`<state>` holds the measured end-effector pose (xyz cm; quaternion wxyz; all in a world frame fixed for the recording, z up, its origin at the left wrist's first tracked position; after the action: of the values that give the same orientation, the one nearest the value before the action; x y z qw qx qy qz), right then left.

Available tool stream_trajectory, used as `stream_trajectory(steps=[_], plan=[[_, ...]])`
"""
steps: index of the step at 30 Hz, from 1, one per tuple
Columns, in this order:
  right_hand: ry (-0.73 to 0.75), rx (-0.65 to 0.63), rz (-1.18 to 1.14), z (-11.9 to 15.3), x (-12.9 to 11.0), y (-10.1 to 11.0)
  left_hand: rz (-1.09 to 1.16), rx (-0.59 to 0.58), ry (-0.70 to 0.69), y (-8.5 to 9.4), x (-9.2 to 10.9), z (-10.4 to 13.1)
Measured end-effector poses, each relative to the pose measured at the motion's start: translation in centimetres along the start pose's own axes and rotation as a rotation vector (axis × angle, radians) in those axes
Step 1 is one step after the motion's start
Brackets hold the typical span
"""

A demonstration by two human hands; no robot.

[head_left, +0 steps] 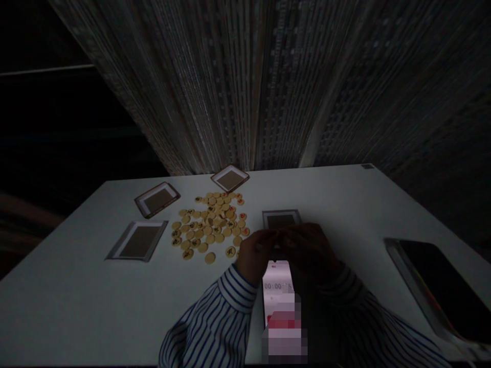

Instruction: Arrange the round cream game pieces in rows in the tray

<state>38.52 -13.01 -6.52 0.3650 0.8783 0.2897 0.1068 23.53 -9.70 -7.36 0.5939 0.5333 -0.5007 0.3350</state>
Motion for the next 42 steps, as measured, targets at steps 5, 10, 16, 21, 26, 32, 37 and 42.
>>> stream_trajectory(steps=[5, 10, 16, 21, 26, 32, 37, 42], plan=[[-0.012, 0.004, -0.001, 0.07, -0.04, 0.02, 0.026, -0.009, 0.011, 0.03, 0.14, -0.03], [-0.022, 0.033, -0.012, 0.06, -0.04, 0.10, 0.062, -0.016, -0.020, 0.01, -0.22, -0.18], [-0.017, 0.005, -0.013, 0.22, 0.09, -0.02, 0.088, -0.013, -0.002, -0.05, -0.26, -0.22], [-0.017, 0.028, -0.034, 0.17, 0.11, -0.19, 0.049, -0.008, -0.009, 0.00, -0.09, -0.25], [-0.047, 0.026, -0.031, 0.12, 0.17, -0.33, 0.014, -0.018, 0.003, 0.04, 0.15, -0.24], [-0.009, 0.020, -0.042, 0.08, 0.34, -0.30, 0.050, -0.024, 0.013, 0.09, 0.18, -0.25], [-0.009, 0.030, -0.050, 0.16, 0.39, -0.52, 0.045, -0.019, 0.032, 0.01, -0.20, -0.29], [-0.003, -0.013, -0.044, 0.12, 0.70, -0.51, 0.051, -0.015, 0.040, 0.09, 0.03, -0.24]])
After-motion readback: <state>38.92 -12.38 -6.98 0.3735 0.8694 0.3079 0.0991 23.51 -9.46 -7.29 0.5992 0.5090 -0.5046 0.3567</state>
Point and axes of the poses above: each hand's wrist, its own z-axis away from the middle knuckle, its own y-axis out of the back of the hand, x = y × z, the point moved 1 cm from there along -z, towards the middle knuckle, and after that the axes turned 8 degrees about y, right-handed, at the moved point
